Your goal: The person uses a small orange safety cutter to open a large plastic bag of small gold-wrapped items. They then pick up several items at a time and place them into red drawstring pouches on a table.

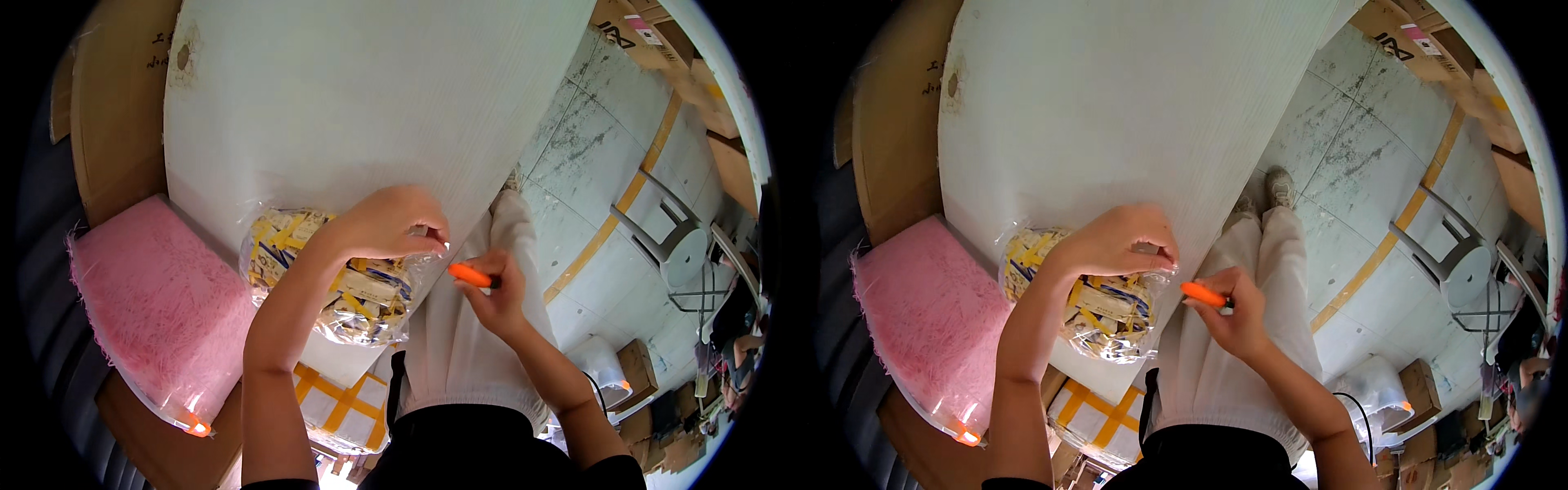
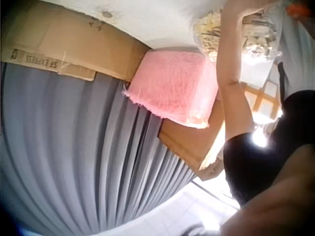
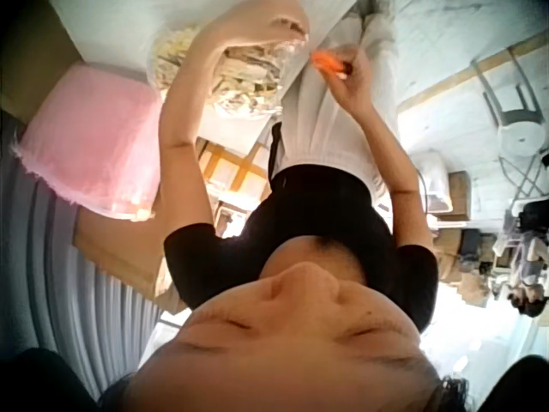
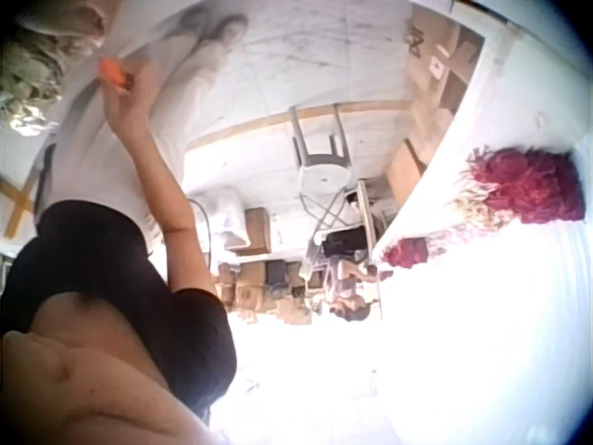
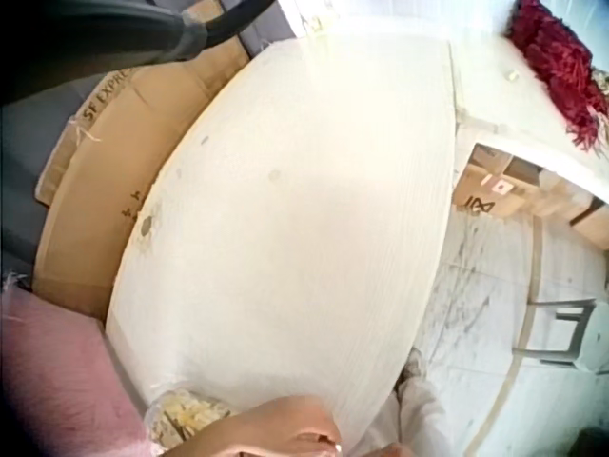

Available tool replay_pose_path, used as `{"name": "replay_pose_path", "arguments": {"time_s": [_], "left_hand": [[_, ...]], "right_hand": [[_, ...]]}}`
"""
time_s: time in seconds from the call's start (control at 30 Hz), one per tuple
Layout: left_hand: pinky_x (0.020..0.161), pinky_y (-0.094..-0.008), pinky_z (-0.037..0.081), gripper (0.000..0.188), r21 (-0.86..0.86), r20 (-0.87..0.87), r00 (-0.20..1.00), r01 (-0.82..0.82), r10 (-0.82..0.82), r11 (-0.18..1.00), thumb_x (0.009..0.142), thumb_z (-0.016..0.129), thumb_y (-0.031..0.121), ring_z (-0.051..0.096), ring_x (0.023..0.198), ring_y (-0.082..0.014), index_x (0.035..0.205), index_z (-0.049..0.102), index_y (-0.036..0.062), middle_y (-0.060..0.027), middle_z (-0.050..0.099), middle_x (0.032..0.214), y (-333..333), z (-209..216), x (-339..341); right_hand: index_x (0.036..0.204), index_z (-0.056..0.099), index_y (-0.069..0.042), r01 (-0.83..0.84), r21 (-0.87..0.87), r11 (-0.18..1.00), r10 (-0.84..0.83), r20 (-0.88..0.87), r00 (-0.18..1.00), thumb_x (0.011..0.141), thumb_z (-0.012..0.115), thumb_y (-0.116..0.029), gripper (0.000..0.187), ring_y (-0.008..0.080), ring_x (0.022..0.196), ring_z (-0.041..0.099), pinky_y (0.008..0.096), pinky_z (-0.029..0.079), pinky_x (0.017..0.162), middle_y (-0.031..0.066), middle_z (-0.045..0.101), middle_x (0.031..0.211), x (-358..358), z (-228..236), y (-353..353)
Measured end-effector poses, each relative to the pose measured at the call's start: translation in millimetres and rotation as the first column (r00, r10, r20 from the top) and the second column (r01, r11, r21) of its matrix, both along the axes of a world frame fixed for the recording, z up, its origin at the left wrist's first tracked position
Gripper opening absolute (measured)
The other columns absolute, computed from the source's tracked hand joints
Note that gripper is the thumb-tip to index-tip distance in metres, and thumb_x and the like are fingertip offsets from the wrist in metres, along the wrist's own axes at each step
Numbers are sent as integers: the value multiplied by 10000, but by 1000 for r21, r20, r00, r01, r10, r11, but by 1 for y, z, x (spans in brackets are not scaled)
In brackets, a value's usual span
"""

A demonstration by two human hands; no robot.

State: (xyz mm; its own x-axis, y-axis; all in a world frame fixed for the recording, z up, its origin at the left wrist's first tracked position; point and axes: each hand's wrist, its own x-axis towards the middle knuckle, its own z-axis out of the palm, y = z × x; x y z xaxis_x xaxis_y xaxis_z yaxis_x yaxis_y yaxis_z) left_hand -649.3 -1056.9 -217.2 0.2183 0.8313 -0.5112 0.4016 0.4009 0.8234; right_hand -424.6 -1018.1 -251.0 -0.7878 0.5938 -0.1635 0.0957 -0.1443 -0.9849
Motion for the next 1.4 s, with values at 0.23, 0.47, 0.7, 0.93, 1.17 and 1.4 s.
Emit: {"name": "replay_pose_path", "arguments": {"time_s": [0.23, 0.47, 0.7, 0.93, 1.17, 1.4], "left_hand": [[660, -305, 410, 70, 30, -3, 999, -33, 33, 999, 727, 620, 163, 497, 741, -177, 713, 624, 95, 3, 573, 698, -7, -7, 4], [671, -302, 412, 46, 43, -3, 999, -33, 33, 999, 739, 614, 159, 494, 758, -171, 723, 630, 118, 21, 564, 704, -10, -6, 5], [679, -307, 415, 34, 232, 36, 999, 28, -37, 972, 731, 633, 158, 503, 769, -174, 726, 632, 124, 27, 566, 711, -7, -9, 5], [646, -314, 419, 93, 218, 28, 999, 29, -36, 975, 712, 647, 190, 516, 737, -194, 711, 618, 102, 12, 590, 710, -5, -21, 5], [631, -300, 423, 76, 235, 15, 1000, 10, -14, 972, 689, 658, 175, 513, 737, -182, 711, 622, 112, 25, 600, 720, -7, -22, 5], [642, -293, 428, 50, 214, 45, 999, -17, 8, 977, 687, 655, 144, 516, 741, -176, 713, 625, 112, 29, 605, 726, -6, -23, 4]], "right_hand": [[757, 518, 2, 71, 661, 747, 83, -198, 977, 616, 682, 38, 219, 261, 727, 618, 303, 527, 533, 124, 581, 845, -9, -15, -9], [769, 523, 2, 43, 691, 721, 106, -171, 980, 619, 668, 57, 216, 264, 706, 618, 291, 521, 501, 117, 577, 838, -11, -13, -8], [744, 500, -2, 99, 630, 770, 57, -223, 973, 599, 682, 72, 244, 266, 703, 626, 290, 520, 488, 114, 570, 826, -12, -13, -6], [741, 504, -1, 118, 654, 747, 69, -254, 965, 611, 679, 62, 227, 262, 701, 630, 284, 520, 478, 115, 576, 839, -16, -14, -7], [789, 531, 4, 66, 689, 722, 124, -222, 967, 622, 665, 38, 216, 266, 721, 629, 287, 522, 492, 125, 588, 866, -15, -21, -4], [816, 528, 19, 80, 668, 740, 83, -208, 975, 640, 645, 62, 215, 278, 736, 627, 307, 530, 520, 135, 584, 858, -12, -29, -7]]}}
